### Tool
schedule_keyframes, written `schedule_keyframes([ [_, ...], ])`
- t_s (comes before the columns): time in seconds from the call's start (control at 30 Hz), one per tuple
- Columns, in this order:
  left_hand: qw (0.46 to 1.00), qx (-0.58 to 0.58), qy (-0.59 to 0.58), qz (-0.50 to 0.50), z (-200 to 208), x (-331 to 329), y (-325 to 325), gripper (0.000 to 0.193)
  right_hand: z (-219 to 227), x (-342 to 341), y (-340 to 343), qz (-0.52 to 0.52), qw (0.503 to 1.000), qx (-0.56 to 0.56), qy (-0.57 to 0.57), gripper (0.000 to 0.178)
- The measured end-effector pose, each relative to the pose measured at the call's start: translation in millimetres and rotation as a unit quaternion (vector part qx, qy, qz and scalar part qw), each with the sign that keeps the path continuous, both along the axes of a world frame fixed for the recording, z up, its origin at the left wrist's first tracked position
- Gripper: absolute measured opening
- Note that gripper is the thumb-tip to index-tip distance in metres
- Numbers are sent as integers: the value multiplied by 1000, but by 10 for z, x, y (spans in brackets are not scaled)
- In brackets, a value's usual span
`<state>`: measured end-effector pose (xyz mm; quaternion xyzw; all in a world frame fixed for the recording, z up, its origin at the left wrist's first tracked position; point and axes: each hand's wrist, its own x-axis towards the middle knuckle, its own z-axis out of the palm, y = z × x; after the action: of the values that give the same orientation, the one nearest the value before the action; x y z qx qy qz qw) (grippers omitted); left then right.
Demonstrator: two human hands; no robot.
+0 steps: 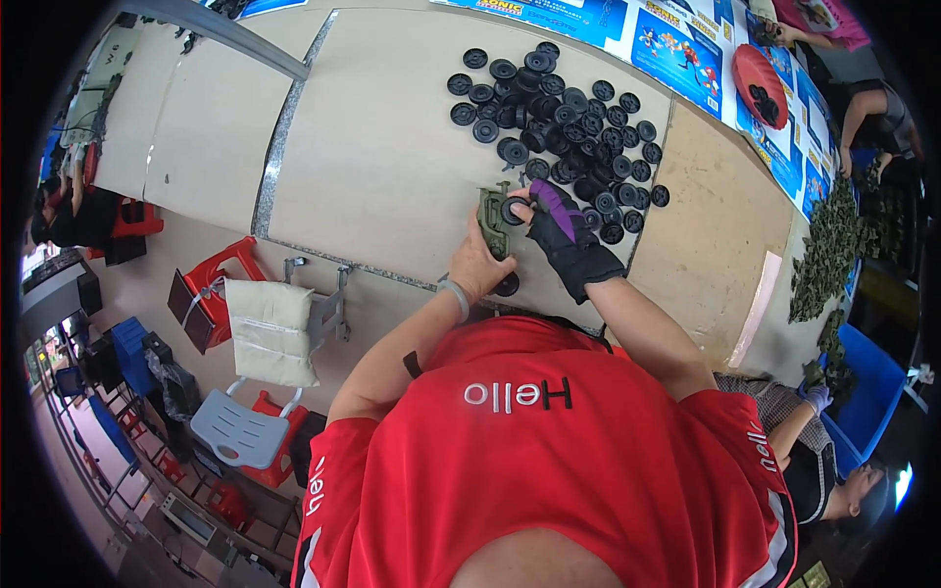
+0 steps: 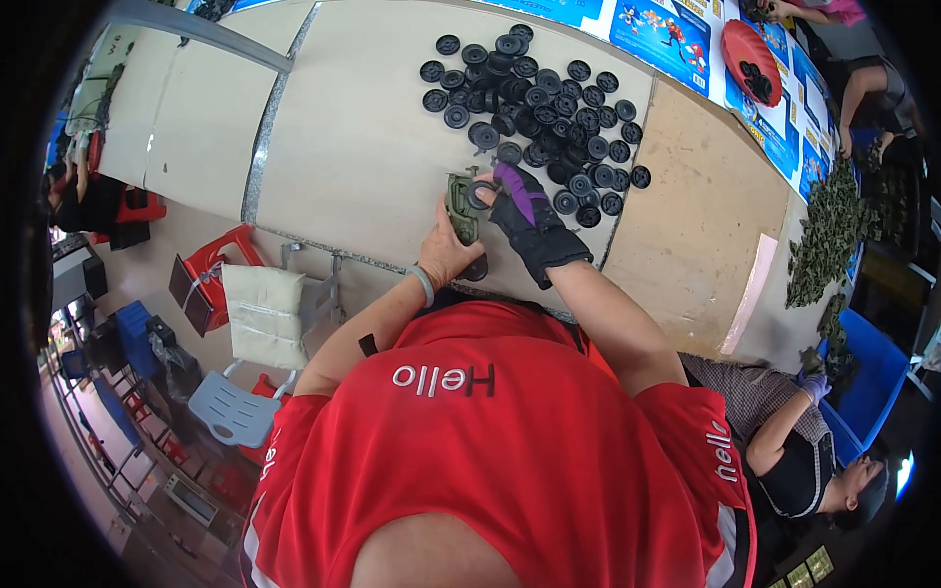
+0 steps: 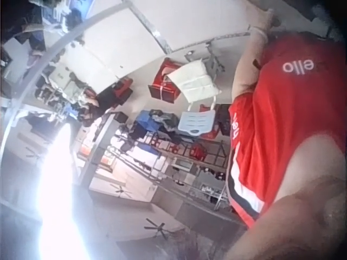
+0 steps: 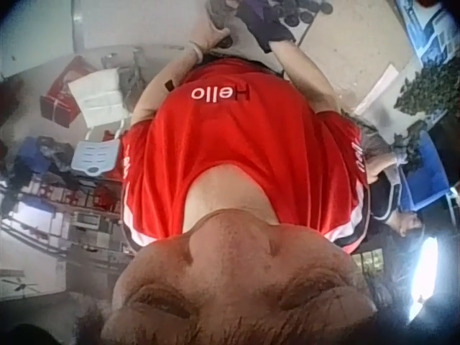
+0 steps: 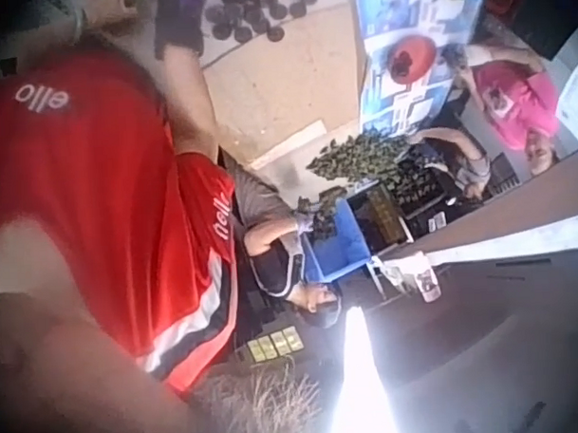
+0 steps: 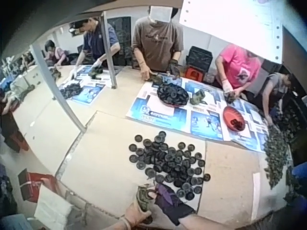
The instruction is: Assembling plastic wheels and axles onto green toy car bodies at a factory workstation.
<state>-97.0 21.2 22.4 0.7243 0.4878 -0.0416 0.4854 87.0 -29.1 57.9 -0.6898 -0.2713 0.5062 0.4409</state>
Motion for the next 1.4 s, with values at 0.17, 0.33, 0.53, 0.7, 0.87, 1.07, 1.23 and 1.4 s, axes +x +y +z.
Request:
schedule_keyframes([
  [0.17, 1000, 6, -12, 0, -23, -40, -40, 112, -224, -108, -11, 61, 986, 79, -134, 20],
  [0.33, 1000, -14, -4, -3, -40, -44, -114, 116, -396, -219, -155, -25, 997, 62, -24, 29],
  [0.53, 1000, -13, -12, -15, -161, -1, -22, 121, -135, 161, -9, -30, 999, 22, -40, 37],
  [0.7, 999, 32, -10, 0, -152, -120, 55, 123, 222, 91, 532, 96, 893, 213, -386, 24],
  [0.87, 1000, -7, 5, -22, 16, -54, 91, 125, 152, -274, 721, 244, 802, 238, -491, 39],
  [1.07, 996, 28, -4, -80, -425, -119, -206, 99, 227, -362, 718, 472, 662, 246, -527, 40],
  [1.23, 993, 46, 2, -108, -229, -104, -91, 95, 191, -360, 867, 465, 706, 208, -492, 32],
  [1.4, 998, 19, -9, -55, -235, -106, -60, 92, -173, -457, 950, 194, 833, 86, -511, 29],
])
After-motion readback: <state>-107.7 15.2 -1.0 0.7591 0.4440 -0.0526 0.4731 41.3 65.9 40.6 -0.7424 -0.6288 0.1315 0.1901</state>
